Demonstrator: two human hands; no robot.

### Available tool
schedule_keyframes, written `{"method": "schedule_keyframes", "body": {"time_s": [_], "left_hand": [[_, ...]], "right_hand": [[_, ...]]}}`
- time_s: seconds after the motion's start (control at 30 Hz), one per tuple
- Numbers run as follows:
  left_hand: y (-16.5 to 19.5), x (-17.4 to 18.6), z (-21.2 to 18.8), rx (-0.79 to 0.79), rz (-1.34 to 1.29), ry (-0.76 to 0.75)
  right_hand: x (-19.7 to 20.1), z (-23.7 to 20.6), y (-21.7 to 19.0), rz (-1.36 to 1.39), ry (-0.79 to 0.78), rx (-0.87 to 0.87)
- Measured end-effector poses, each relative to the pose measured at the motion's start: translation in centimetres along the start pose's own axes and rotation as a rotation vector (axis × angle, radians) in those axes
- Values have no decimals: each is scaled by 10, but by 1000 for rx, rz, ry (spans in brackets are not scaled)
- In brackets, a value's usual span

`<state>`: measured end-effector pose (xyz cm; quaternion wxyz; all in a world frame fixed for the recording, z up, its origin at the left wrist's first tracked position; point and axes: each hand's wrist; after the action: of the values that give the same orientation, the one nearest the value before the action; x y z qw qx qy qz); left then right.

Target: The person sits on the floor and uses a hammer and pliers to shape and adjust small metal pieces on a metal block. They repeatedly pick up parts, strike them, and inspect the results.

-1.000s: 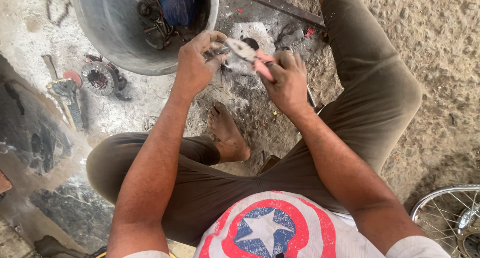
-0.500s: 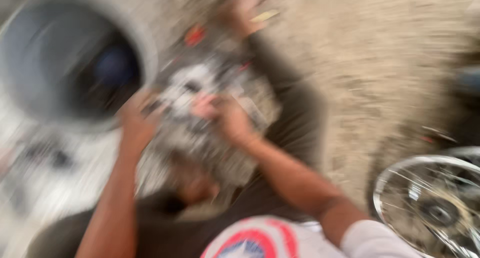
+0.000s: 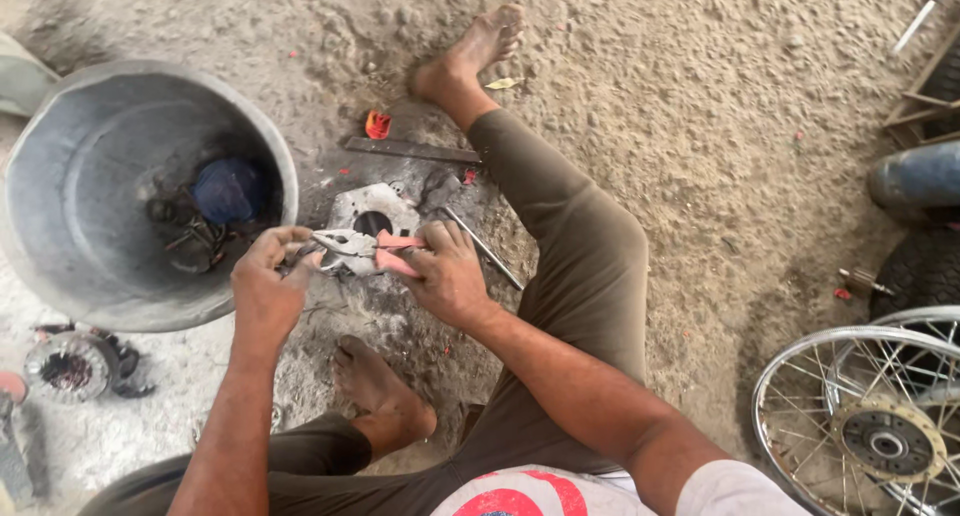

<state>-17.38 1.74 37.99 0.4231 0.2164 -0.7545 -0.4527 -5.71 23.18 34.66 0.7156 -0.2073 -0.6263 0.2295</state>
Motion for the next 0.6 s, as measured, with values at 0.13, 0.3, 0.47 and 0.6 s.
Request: {"method": "schedule_keyframes", "body": {"time_s": [0.13, 0.3, 0.47, 0.6], "left_hand": [[11, 0, 0, 22, -155, -31], [3, -1, 5, -32, -106, -34], [-23, 6, -2, -208, -102, -4], [-23, 7, -3, 2, -131, -10]], "right_hand": [[-8, -2, 4, -1, -145, -2], [-21, -4, 9, 38, -37, 2], [-30, -4, 7, -101, -151, 53], [-30, -3, 6, 22, 24, 48]]}}
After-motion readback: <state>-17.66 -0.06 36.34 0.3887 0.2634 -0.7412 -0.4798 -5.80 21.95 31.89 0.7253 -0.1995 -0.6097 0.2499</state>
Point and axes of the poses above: each hand's wrist, its own z-axis towards the middle knuckle, its own x-axis out of the back of the hand, y = z × x, and after that the axes turned 14 degrees about -y, right-handed
